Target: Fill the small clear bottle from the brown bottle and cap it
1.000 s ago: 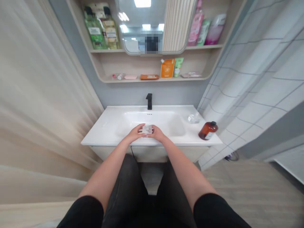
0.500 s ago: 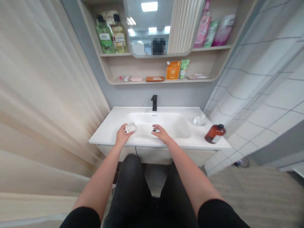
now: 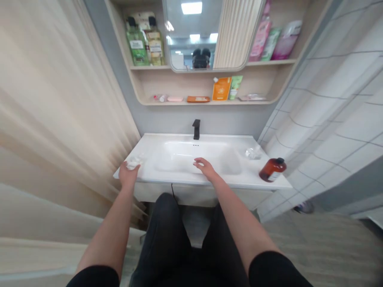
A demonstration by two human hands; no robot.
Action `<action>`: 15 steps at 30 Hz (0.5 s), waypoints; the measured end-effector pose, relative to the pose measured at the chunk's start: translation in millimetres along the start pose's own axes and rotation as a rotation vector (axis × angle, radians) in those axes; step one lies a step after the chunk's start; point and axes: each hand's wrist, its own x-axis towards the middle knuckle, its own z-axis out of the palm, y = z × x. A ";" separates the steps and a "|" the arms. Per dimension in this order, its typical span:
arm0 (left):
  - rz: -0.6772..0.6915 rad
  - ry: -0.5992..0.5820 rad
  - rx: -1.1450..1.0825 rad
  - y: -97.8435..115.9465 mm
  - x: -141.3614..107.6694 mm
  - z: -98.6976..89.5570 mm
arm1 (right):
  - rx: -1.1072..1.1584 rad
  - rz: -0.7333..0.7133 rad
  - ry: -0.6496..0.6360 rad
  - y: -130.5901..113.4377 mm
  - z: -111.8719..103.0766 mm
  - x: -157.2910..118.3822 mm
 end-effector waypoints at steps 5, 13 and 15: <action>-0.002 0.015 -0.083 8.6 -7.6 2.5 | -0.021 -0.034 0.035 -6.2 3.7 2.6; 0.510 0.215 -0.067 37.0 -59.6 -13.3 | -0.272 -0.246 0.605 -37.5 -59.3 -74.8; 0.640 0.100 -0.091 55.3 -71.5 -2.8 | -0.401 -0.211 0.868 -32.7 -99.1 -105.9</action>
